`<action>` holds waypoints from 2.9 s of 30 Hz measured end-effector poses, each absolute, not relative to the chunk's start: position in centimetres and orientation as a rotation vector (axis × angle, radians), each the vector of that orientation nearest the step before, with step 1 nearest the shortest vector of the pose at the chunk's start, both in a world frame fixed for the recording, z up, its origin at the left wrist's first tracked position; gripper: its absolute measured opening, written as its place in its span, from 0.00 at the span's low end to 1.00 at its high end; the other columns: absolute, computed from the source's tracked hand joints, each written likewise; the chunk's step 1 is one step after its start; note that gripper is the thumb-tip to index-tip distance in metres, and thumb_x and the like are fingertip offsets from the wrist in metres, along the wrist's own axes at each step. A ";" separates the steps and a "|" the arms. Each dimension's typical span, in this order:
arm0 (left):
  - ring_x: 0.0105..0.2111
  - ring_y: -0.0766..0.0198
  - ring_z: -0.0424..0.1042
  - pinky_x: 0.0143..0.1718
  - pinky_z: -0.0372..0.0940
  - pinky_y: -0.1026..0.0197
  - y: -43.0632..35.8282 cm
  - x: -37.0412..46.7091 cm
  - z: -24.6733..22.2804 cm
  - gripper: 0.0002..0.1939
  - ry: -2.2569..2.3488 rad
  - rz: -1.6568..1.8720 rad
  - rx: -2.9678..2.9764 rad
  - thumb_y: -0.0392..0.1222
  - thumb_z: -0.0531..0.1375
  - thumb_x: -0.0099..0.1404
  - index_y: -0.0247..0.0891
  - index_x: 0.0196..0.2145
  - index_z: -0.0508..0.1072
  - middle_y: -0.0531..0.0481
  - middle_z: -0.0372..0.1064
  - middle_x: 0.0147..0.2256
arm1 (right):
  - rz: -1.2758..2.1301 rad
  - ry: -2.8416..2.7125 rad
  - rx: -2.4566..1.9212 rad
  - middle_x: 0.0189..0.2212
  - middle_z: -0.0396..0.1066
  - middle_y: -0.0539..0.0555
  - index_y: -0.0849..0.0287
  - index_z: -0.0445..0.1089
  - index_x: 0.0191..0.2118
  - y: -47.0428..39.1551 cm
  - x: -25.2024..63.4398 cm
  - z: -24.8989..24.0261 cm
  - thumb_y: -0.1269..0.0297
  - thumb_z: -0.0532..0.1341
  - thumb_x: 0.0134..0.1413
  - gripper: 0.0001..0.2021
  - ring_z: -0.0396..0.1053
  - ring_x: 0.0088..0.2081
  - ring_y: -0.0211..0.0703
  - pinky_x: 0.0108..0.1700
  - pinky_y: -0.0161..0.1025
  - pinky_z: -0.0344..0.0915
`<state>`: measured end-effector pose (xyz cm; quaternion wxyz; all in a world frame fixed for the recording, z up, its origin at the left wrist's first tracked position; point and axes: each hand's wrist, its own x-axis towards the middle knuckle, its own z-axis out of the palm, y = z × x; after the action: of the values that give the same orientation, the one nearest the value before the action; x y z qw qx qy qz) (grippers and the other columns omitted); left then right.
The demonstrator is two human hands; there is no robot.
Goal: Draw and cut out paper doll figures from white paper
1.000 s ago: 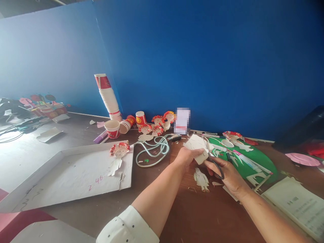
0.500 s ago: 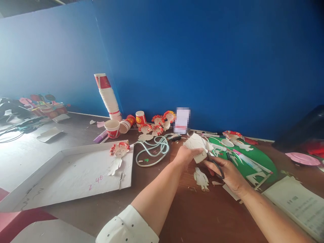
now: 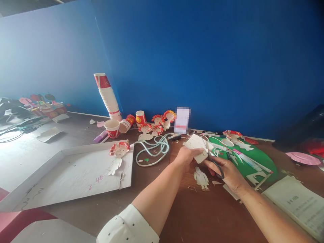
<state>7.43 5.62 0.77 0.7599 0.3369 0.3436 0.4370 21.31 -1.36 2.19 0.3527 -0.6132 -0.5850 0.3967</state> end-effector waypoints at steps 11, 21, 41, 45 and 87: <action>0.28 0.62 0.70 0.29 0.65 0.63 5.5 7.7 0.7 0.15 0.702 0.882 0.612 0.35 0.65 0.48 0.30 0.36 0.74 0.45 0.71 0.31 | 1.012 -1.562 -1.556 0.16 0.59 0.46 0.57 0.65 0.20 -1.1 21.6 2.1 0.48 0.60 0.49 0.18 0.55 0.21 0.36 0.23 0.34 0.51; 0.26 0.65 0.67 0.25 0.60 0.65 5.1 8.3 0.8 0.13 0.688 0.848 0.519 0.36 0.64 0.48 0.30 0.34 0.72 0.47 0.68 0.28 | 1.053 -1.502 -1.525 0.17 0.59 0.46 0.56 0.68 0.23 -1.0 22.0 1.3 0.50 0.61 0.48 0.15 0.55 0.21 0.36 0.23 0.35 0.51; 0.23 0.67 0.66 0.29 0.62 0.64 5.4 8.0 0.2 0.12 0.821 1.091 0.678 0.40 0.66 0.48 0.31 0.30 0.73 0.47 0.69 0.25 | 1.108 -1.416 -1.412 0.18 0.61 0.47 0.57 0.64 0.22 -0.7 22.9 -0.1 0.50 0.59 0.52 0.17 0.54 0.22 0.37 0.24 0.35 0.49; 0.22 0.68 0.65 0.27 0.61 0.64 5.1 7.9 0.4 0.12 0.790 1.079 0.701 0.41 0.66 0.48 0.31 0.30 0.73 0.48 0.69 0.24 | 1.101 -1.423 -1.391 0.17 0.61 0.47 0.57 0.64 0.21 -0.5 23.3 -0.6 0.49 0.58 0.51 0.18 0.53 0.21 0.36 0.23 0.35 0.48; 0.24 0.67 0.67 0.25 0.61 0.65 4.8 8.1 0.5 0.17 0.779 0.999 0.865 0.43 0.66 0.50 0.30 0.37 0.74 0.44 0.72 0.30 | 1.072 -1.402 -1.413 0.17 0.62 0.47 0.57 0.62 0.18 -0.2 24.1 -1.5 0.54 0.59 0.49 0.16 0.55 0.21 0.37 0.25 0.36 0.49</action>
<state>8.06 4.79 0.45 0.7201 0.3913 0.3523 0.4519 24.09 -0.16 -1.47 0.4262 -0.5655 -0.5608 0.4290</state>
